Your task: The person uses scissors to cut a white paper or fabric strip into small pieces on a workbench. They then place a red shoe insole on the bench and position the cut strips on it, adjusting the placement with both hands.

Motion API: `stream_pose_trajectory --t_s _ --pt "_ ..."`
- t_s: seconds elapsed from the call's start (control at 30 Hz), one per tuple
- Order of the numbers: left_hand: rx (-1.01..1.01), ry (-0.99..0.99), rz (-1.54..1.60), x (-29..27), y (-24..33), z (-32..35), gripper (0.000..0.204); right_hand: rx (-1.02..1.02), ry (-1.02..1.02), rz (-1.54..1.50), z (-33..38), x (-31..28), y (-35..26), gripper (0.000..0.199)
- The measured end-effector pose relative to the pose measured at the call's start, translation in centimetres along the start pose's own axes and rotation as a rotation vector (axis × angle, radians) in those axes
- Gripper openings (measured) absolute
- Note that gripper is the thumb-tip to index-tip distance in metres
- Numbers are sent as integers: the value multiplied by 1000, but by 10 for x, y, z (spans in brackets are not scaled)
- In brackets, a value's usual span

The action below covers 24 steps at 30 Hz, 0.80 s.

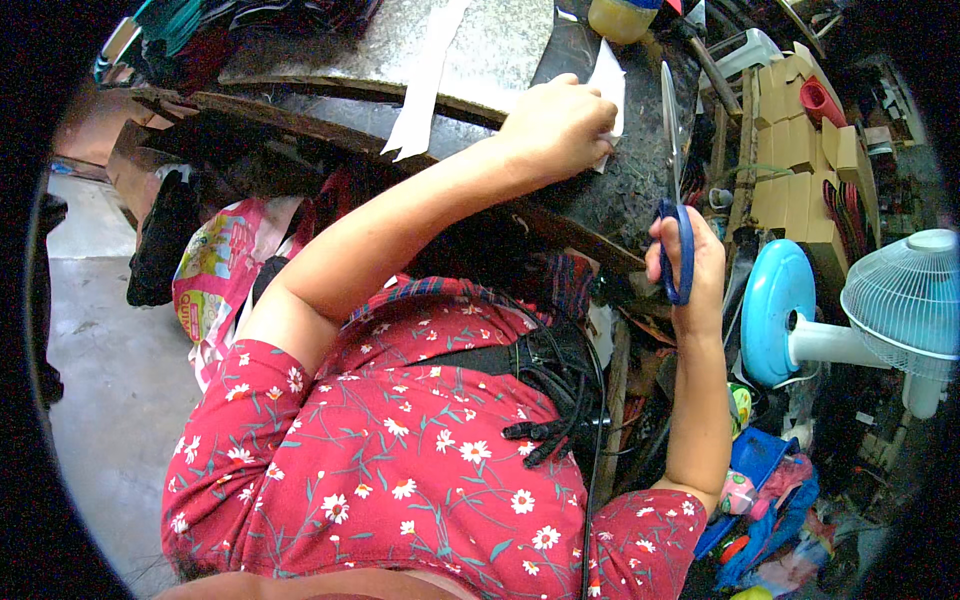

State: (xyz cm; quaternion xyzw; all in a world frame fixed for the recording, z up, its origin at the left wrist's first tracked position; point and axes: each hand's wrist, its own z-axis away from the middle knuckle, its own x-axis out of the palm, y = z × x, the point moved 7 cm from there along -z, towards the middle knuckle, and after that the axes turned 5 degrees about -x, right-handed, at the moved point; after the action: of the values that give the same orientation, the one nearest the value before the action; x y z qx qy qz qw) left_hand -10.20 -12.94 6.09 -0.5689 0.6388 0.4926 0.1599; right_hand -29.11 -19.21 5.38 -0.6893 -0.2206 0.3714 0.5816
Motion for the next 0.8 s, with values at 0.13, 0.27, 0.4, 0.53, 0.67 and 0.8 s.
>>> stream_pose_trajectory --t_s 0.13,0.27,0.4,0.53,0.67,0.8 --pt "-176 15 661 -22 -27 22 27 42 -43 10 25 -5 -5 41" --pt "-442 -105 1167 -28 -46 64 80 109 -110 -26 40 4 -2 37" --pt "-450 -94 1295 -36 -38 90 66 119 -157 -16 44 16 1 35" --pt "-555 -257 1354 -34 -33 95 36 94 -208 -27 47 22 -4 42" --pt "-349 -24 1305 -63 -33 79 44 100 -258 -92 55 25 -13 58" --pt "-258 60 1327 -73 -26 74 53 89 -373 -13 61 36 -17 68"
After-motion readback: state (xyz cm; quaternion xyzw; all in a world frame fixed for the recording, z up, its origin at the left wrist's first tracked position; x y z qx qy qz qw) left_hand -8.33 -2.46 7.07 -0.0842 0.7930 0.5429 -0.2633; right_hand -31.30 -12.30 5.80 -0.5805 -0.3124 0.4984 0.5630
